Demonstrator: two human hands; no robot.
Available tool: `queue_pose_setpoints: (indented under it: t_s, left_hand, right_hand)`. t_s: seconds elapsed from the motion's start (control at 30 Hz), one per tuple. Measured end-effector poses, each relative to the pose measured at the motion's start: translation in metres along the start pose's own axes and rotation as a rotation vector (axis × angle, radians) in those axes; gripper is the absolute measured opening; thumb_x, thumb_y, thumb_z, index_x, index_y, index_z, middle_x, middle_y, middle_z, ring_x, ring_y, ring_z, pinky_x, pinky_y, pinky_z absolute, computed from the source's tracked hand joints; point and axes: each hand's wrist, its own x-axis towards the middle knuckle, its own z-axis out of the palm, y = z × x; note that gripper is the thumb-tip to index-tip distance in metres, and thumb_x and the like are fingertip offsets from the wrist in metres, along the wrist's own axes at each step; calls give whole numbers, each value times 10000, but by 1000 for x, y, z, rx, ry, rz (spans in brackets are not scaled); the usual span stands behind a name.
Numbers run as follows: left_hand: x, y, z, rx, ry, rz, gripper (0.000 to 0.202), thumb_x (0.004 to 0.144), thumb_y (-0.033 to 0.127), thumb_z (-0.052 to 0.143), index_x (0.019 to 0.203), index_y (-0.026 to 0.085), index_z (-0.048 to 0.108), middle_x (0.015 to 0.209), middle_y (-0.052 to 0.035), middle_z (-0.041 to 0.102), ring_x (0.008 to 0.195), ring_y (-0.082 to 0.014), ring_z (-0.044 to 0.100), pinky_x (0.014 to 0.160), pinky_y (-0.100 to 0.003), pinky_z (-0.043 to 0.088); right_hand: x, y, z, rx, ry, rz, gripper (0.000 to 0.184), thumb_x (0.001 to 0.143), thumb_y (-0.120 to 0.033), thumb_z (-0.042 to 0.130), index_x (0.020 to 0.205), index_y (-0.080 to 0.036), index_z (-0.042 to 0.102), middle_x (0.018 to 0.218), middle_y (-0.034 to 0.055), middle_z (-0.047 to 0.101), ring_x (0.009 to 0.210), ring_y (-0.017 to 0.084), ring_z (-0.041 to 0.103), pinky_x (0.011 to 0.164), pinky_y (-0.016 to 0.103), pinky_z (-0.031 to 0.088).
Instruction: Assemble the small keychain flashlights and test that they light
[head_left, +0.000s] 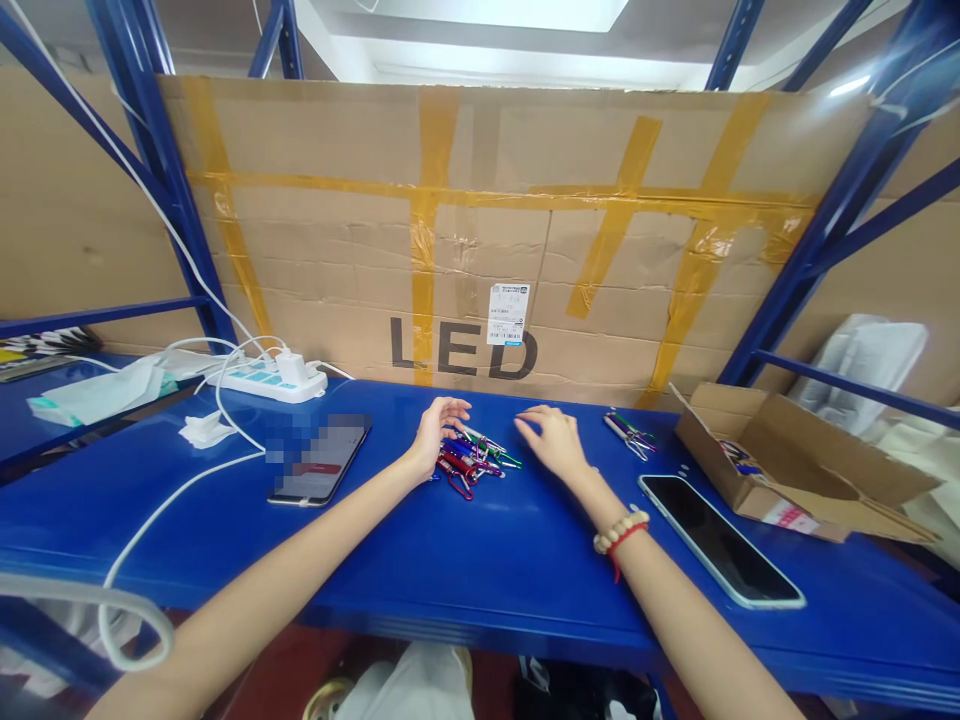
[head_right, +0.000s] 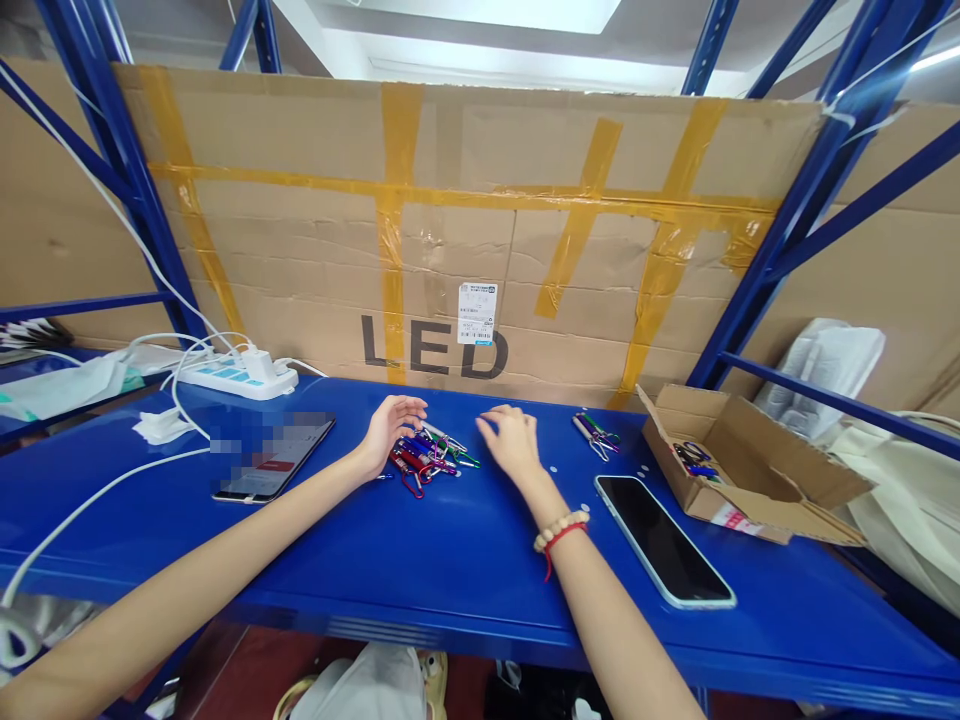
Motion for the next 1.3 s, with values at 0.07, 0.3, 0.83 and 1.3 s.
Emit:
queue_pose_setpoints:
  t_s: [0.07, 0.3, 0.83, 1.3]
  left_hand:
    - [-1, 2, 1, -9, 7, 0, 296, 704, 358, 434, 702, 129, 621, 695, -40, 591, 591, -120, 515, 542, -227, 366]
    - [-1, 1, 1, 6, 8, -2, 306, 706, 367, 430, 713, 124, 616, 697, -35, 583, 581, -113, 506, 541, -223, 368]
    - [0, -3, 0, 36, 10, 1, 305, 721, 361, 417, 706, 129, 615, 698, -34, 582, 576, -107, 502, 541, -220, 369]
    - [3, -8, -4, 297, -42, 145, 267, 736, 359, 536, 928, 200, 632, 720, 7, 547, 598, -103, 473, 547, -217, 340]
  right_hand:
    - [-3, -23, 10, 68, -112, -84, 340, 905, -378, 404, 1109, -219, 624, 1206, 72, 578, 1112, 232, 484, 912, 413, 330]
    - [-6, -34, 24, 160, -224, -201, 329, 926, -287, 371, 1148, -244, 610, 1228, 46, 583, 1149, 208, 489, 932, 387, 357]
    - [-3, -24, 22, 258, -209, 70, 288, 728, -427, 634, 888, -197, 702, 845, 42, 688, 742, 165, 606, 622, 249, 421]
    - [-5, -31, 11, 542, -59, -82, 277, 817, -395, 510, 845, -193, 697, 792, 25, 693, 711, 156, 594, 633, 243, 400]
